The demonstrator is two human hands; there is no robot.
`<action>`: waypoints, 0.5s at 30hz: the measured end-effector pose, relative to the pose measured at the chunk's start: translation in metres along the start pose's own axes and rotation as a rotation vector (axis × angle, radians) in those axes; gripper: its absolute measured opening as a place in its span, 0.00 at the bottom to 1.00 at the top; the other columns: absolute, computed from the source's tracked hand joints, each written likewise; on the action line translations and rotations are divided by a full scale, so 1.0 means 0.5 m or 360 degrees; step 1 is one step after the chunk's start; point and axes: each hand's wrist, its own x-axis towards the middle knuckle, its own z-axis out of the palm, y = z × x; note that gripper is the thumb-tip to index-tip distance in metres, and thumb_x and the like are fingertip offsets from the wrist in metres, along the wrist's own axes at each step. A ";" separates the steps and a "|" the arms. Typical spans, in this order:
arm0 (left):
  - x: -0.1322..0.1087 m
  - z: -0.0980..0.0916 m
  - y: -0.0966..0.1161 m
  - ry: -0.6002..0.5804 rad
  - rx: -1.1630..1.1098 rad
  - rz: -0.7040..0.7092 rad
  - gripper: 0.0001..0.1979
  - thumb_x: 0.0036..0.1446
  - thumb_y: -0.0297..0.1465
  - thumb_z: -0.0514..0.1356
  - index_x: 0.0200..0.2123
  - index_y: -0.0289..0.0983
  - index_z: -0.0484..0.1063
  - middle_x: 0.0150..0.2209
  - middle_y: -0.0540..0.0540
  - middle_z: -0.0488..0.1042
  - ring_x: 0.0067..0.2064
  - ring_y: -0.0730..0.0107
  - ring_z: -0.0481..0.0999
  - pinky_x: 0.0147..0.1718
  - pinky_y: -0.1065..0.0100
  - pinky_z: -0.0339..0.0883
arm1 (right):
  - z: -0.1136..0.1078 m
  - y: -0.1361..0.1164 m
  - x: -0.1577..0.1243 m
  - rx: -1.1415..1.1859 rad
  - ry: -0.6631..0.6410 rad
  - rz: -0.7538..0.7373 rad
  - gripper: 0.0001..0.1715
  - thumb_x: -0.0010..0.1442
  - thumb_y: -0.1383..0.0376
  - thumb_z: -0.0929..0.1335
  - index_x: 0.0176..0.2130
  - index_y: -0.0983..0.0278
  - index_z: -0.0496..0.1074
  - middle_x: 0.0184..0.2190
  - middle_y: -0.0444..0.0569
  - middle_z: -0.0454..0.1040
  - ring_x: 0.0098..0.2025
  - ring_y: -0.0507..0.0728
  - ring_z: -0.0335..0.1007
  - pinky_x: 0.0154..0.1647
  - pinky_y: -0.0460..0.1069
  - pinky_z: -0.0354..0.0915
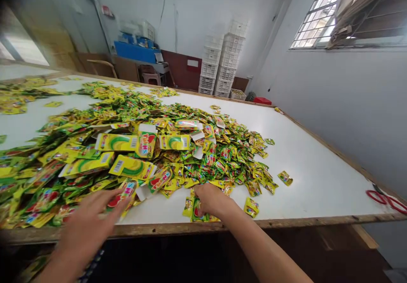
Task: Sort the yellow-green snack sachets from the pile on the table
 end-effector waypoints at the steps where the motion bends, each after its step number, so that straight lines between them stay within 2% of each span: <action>1: 0.013 0.016 0.016 -0.0073 0.0225 0.0047 0.20 0.57 0.46 0.60 0.41 0.35 0.75 0.39 0.40 0.74 0.46 0.50 0.72 0.46 0.54 0.66 | 0.005 -0.004 0.000 -0.0025 0.0040 0.0008 0.21 0.37 0.74 0.78 0.35 0.65 0.75 0.31 0.48 0.75 0.34 0.58 0.70 0.31 0.47 0.58; 4: 0.038 0.076 0.069 -0.0156 0.0721 0.0031 0.19 0.56 0.44 0.59 0.37 0.33 0.73 0.35 0.38 0.73 0.42 0.45 0.72 0.37 0.56 0.64 | 0.018 -0.010 -0.012 -0.0032 0.0144 -0.0005 0.15 0.41 0.75 0.75 0.32 0.65 0.75 0.39 0.52 0.74 0.43 0.60 0.68 0.40 0.48 0.59; 6: 0.041 0.099 0.089 -0.0100 0.0651 -0.0004 0.12 0.56 0.40 0.59 0.33 0.36 0.72 0.34 0.40 0.73 0.41 0.48 0.72 0.37 0.58 0.64 | 0.025 -0.005 -0.025 0.0025 0.0183 0.0000 0.16 0.42 0.73 0.76 0.34 0.63 0.74 0.40 0.49 0.74 0.44 0.60 0.67 0.40 0.48 0.59; 9: 0.040 0.091 0.087 -0.0071 0.0052 -0.0172 0.09 0.55 0.38 0.61 0.29 0.39 0.69 0.34 0.46 0.75 0.40 0.57 0.75 0.40 0.63 0.64 | 0.034 0.013 -0.046 0.0172 0.0205 0.0044 0.21 0.42 0.70 0.77 0.38 0.62 0.72 0.36 0.44 0.74 0.39 0.57 0.68 0.35 0.46 0.58; 11: 0.046 0.065 0.078 -0.0066 -0.0392 -0.0380 0.11 0.53 0.40 0.63 0.33 0.40 0.69 0.35 0.50 0.76 0.39 0.62 0.76 0.39 0.66 0.65 | 0.037 0.024 -0.059 0.0290 0.0209 0.0032 0.22 0.45 0.70 0.76 0.41 0.60 0.71 0.36 0.43 0.74 0.37 0.56 0.69 0.33 0.45 0.58; 13: 0.056 0.039 0.076 -0.0088 -0.0714 -0.0498 0.15 0.51 0.40 0.64 0.40 0.41 0.69 0.38 0.51 0.77 0.39 0.63 0.77 0.38 0.68 0.67 | 0.034 0.030 -0.068 0.0404 0.0212 -0.0018 0.19 0.46 0.71 0.75 0.39 0.61 0.71 0.37 0.43 0.74 0.37 0.55 0.69 0.34 0.44 0.59; 15: 0.062 0.030 0.085 -0.0261 -0.0903 -0.0475 0.20 0.49 0.39 0.65 0.45 0.41 0.69 0.40 0.50 0.77 0.39 0.62 0.77 0.37 0.68 0.68 | 0.029 0.025 -0.070 0.0484 0.0238 -0.0047 0.12 0.49 0.71 0.73 0.34 0.62 0.71 0.35 0.43 0.74 0.36 0.54 0.69 0.34 0.44 0.60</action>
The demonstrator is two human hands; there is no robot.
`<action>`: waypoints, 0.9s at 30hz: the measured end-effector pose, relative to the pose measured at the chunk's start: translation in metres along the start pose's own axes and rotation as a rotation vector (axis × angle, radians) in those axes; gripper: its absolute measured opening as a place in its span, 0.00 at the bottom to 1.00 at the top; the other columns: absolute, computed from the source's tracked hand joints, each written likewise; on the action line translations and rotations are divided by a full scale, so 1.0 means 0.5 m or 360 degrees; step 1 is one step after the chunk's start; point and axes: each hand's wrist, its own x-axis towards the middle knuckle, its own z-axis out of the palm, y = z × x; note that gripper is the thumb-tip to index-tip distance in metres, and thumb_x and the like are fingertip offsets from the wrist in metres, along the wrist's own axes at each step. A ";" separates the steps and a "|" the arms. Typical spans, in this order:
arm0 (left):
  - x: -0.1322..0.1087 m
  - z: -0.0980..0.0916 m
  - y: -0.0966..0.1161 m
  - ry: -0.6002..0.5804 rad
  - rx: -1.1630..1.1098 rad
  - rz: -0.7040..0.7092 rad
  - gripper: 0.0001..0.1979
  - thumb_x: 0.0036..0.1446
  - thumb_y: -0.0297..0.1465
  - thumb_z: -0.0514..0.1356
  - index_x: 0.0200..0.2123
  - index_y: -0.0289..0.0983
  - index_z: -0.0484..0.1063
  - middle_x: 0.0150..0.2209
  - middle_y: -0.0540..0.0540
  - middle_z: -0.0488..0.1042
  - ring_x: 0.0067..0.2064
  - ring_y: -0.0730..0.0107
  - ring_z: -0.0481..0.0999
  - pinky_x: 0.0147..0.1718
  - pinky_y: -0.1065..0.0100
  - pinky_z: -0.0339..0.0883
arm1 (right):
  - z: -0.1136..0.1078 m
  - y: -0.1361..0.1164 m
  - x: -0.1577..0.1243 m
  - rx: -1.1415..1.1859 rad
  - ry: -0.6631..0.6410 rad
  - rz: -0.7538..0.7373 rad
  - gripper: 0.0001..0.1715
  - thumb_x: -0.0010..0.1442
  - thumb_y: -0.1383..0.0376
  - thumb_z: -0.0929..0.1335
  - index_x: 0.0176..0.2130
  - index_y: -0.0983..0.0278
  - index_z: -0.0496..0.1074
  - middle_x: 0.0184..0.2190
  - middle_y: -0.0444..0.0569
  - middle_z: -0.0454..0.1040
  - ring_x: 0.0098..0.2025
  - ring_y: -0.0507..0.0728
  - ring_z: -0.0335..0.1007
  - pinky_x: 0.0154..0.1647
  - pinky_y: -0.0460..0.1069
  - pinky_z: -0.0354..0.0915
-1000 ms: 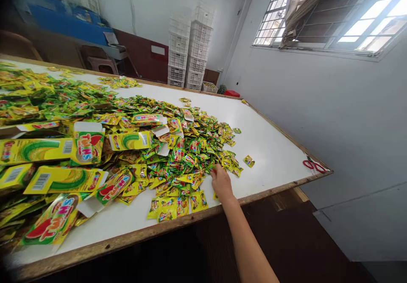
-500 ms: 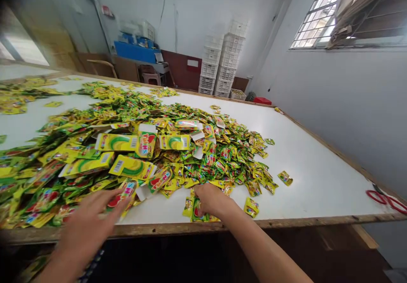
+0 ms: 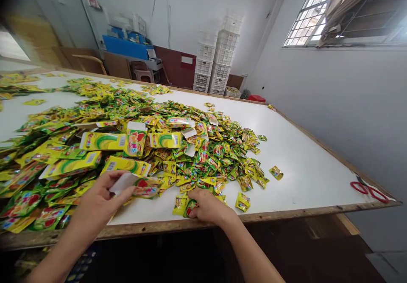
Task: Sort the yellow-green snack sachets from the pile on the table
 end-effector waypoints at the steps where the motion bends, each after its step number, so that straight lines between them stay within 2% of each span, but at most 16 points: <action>1: -0.002 0.007 0.004 -0.0140 -0.0051 -0.0012 0.21 0.48 0.38 0.66 0.46 0.40 0.69 0.40 0.49 0.77 0.39 0.62 0.77 0.37 0.67 0.69 | -0.001 -0.008 0.002 0.0055 0.0057 0.0002 0.08 0.52 0.70 0.72 0.35 0.62 0.70 0.34 0.43 0.74 0.35 0.54 0.69 0.34 0.45 0.61; 4: -0.019 0.057 0.000 -0.0467 -0.0252 -0.0108 0.21 0.47 0.36 0.67 0.46 0.39 0.70 0.41 0.48 0.78 0.39 0.61 0.77 0.37 0.66 0.71 | 0.008 -0.052 0.019 0.0555 0.0472 -0.0030 0.09 0.61 0.66 0.67 0.44 0.61 0.67 0.33 0.44 0.73 0.34 0.54 0.69 0.35 0.46 0.64; 6: -0.036 0.096 -0.012 -0.0502 -0.0415 -0.0153 0.21 0.47 0.35 0.68 0.45 0.39 0.70 0.41 0.47 0.78 0.39 0.61 0.78 0.36 0.65 0.71 | 0.021 -0.091 0.036 0.0926 0.0746 -0.0147 0.12 0.60 0.65 0.68 0.45 0.60 0.66 0.35 0.44 0.73 0.34 0.54 0.69 0.36 0.47 0.65; 7: -0.044 0.113 -0.017 -0.0486 -0.0468 -0.0149 0.20 0.47 0.35 0.68 0.44 0.38 0.70 0.40 0.47 0.78 0.40 0.60 0.77 0.37 0.65 0.71 | 0.027 -0.110 0.045 0.0991 0.0817 -0.0225 0.12 0.58 0.66 0.69 0.44 0.60 0.68 0.35 0.44 0.73 0.35 0.55 0.69 0.37 0.47 0.65; 10: -0.056 0.141 -0.020 -0.0474 -0.0515 -0.0082 0.20 0.45 0.32 0.70 0.43 0.38 0.72 0.40 0.47 0.78 0.41 0.59 0.77 0.37 0.65 0.71 | 0.038 -0.144 0.063 0.0706 0.0800 -0.0450 0.12 0.55 0.73 0.70 0.40 0.59 0.73 0.36 0.44 0.74 0.40 0.56 0.68 0.42 0.49 0.63; 13: -0.043 0.141 -0.003 -0.0547 -0.0601 -0.0007 0.23 0.47 0.29 0.68 0.48 0.40 0.69 0.40 0.47 0.77 0.39 0.63 0.77 0.35 0.67 0.70 | 0.026 -0.141 0.063 0.0364 0.0756 -0.0538 0.15 0.55 0.75 0.69 0.41 0.59 0.74 0.36 0.45 0.75 0.42 0.57 0.67 0.46 0.51 0.61; 17: -0.019 0.131 0.013 -0.0576 -0.0807 -0.0017 0.27 0.49 0.25 0.66 0.52 0.42 0.65 0.38 0.50 0.73 0.41 0.67 0.75 0.40 0.67 0.69 | -0.003 -0.117 0.047 0.0138 0.0767 -0.0396 0.15 0.54 0.74 0.70 0.42 0.61 0.72 0.36 0.46 0.74 0.42 0.57 0.67 0.44 0.50 0.60; 21: -0.039 0.167 0.004 -0.0803 -0.0944 -0.0123 0.37 0.44 0.27 0.71 0.56 0.43 0.61 0.39 0.48 0.75 0.39 0.65 0.77 0.39 0.65 0.71 | -0.009 -0.113 0.037 0.0138 0.0779 -0.0249 0.15 0.54 0.74 0.70 0.42 0.60 0.73 0.37 0.44 0.75 0.41 0.56 0.69 0.43 0.49 0.60; 22: -0.048 0.182 0.002 -0.0827 -0.0973 -0.0149 0.36 0.42 0.28 0.72 0.55 0.42 0.62 0.40 0.47 0.77 0.39 0.63 0.78 0.38 0.64 0.71 | -0.009 -0.115 0.035 0.0171 0.0800 -0.0214 0.14 0.54 0.74 0.70 0.40 0.60 0.73 0.36 0.43 0.75 0.40 0.56 0.69 0.42 0.48 0.60; 24: -0.060 0.206 0.001 -0.0783 -0.0981 -0.0164 0.30 0.43 0.30 0.71 0.50 0.40 0.66 0.41 0.45 0.78 0.40 0.61 0.78 0.39 0.63 0.71 | -0.010 -0.119 0.030 0.0277 0.0881 -0.0150 0.12 0.54 0.74 0.69 0.39 0.61 0.72 0.35 0.43 0.75 0.38 0.56 0.70 0.40 0.48 0.61; 27: -0.054 0.202 0.011 -0.0684 -0.0872 -0.0104 0.15 0.47 0.30 0.68 0.40 0.38 0.73 0.35 0.49 0.78 0.36 0.65 0.76 0.36 0.68 0.68 | -0.012 -0.126 0.022 0.0425 0.0998 -0.0150 0.10 0.56 0.71 0.70 0.40 0.61 0.71 0.35 0.44 0.75 0.38 0.56 0.69 0.40 0.48 0.62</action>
